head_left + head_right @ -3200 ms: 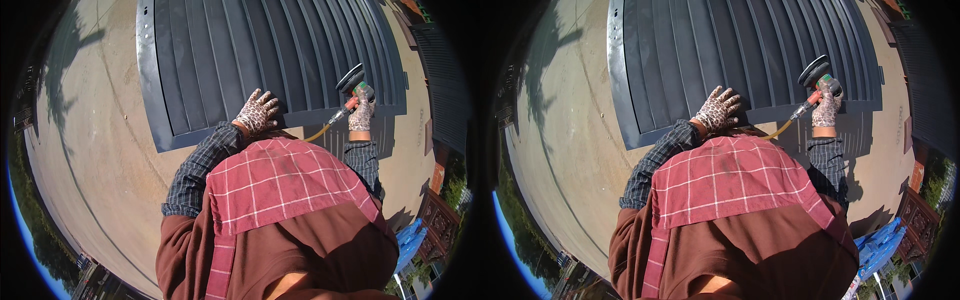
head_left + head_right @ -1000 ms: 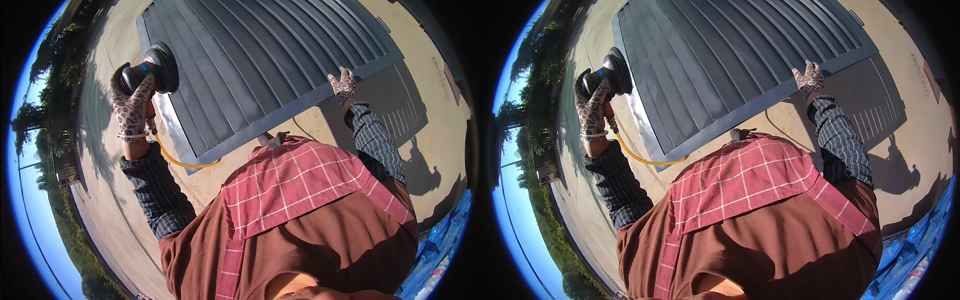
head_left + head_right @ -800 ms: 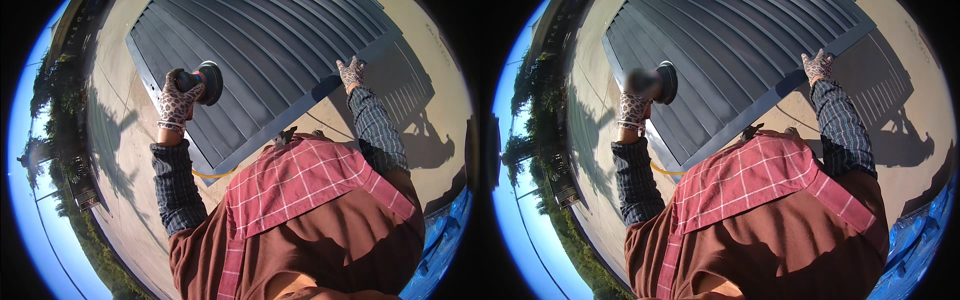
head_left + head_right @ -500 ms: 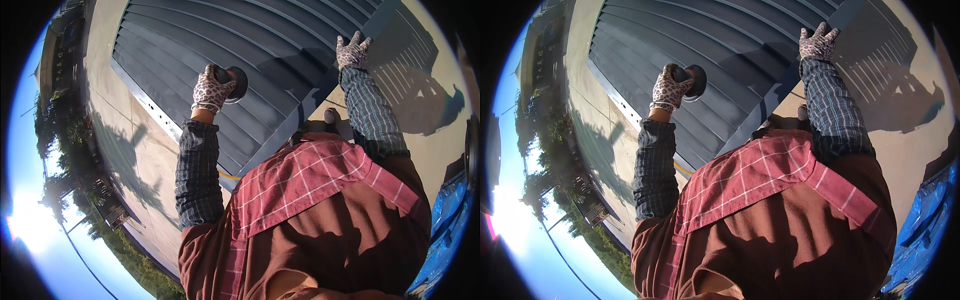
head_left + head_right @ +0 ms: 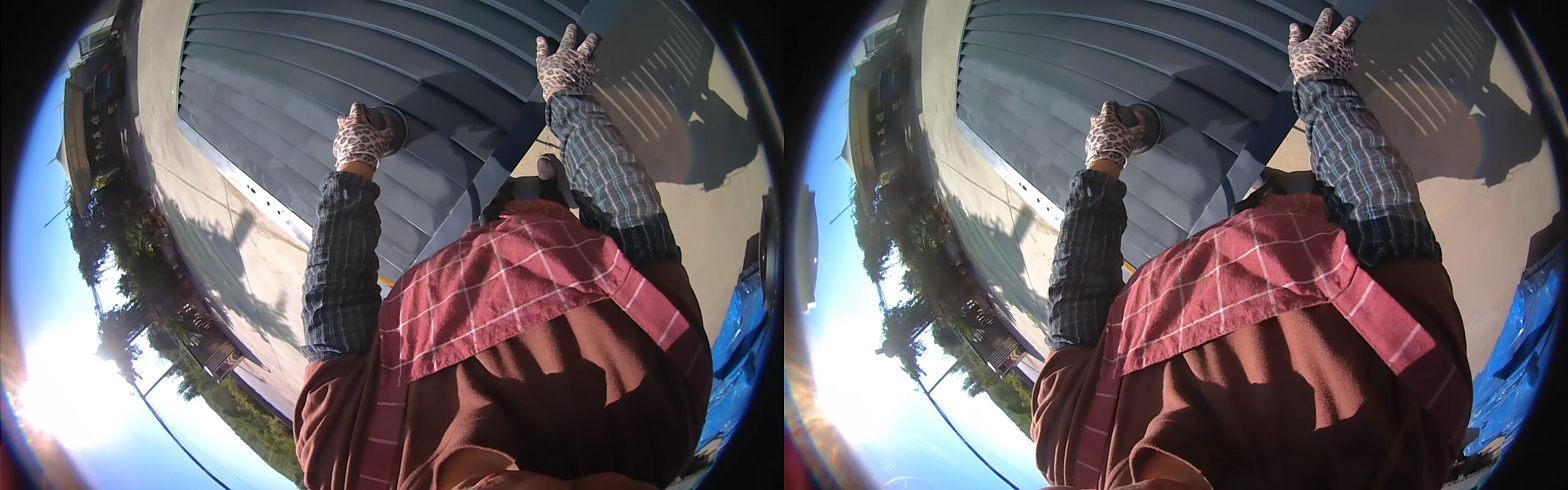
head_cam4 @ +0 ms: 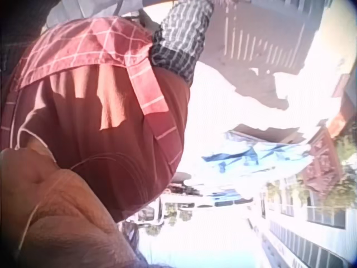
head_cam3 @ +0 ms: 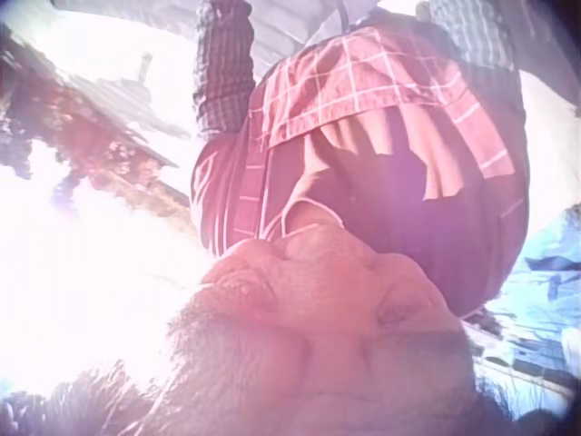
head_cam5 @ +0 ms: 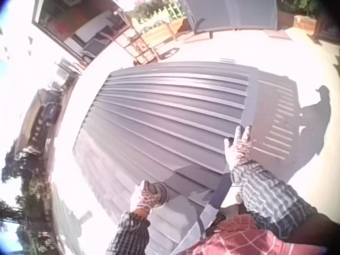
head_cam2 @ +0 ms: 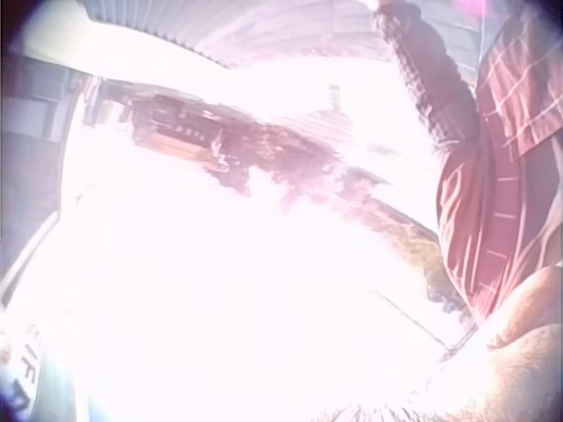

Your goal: The person uses an orbital sander to smooth the surface of a large, dark gray, ribbed metal panel. They move the sander systematically across the panel's surface, using their other hand to stabilize the panel.

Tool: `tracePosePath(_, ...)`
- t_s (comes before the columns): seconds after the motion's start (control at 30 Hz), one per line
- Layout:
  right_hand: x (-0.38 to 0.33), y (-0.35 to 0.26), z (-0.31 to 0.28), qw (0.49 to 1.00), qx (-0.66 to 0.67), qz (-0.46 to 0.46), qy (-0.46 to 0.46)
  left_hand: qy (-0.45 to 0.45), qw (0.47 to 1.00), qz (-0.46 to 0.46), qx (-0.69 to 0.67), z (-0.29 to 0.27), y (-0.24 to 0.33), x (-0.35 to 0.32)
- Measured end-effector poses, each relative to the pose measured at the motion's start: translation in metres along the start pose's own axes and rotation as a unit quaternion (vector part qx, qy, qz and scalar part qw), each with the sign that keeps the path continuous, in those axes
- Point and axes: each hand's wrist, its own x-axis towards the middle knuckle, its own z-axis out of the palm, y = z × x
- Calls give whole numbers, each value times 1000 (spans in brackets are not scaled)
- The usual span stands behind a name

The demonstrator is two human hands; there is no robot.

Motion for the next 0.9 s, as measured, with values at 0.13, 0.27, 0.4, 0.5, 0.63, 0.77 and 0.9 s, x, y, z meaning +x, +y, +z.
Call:
tracePosePath(0.13,3,-1,6,1000,-14,-6,15,-21,1000,-14,12,-5,14,-2)
tracePosePath(0.27,3,-3,10,1000,-21,-7,6,-8,999,25,22,8,12,-14)
tracePosePath(0.4,-1,-5,21,999,-17,-20,36,-33,996,54,62,24,22,-36)
tracePosePath(0.5,-4,-7,19,1000,1,-9,8,-75,992,76,67,29,30,-55)
tracePosePath(0.63,-5,-12,20,1000,-5,-16,19,-109,985,97,97,33,37,-69)
tracePosePath(0.77,-21,-34,-32,997,49,24,-57,-71,991,75,83,33,16,-45)
tracePosePath(0.9,-21,-31,-21,999,40,23,-23,-9,999,24,43,14,5,-7)
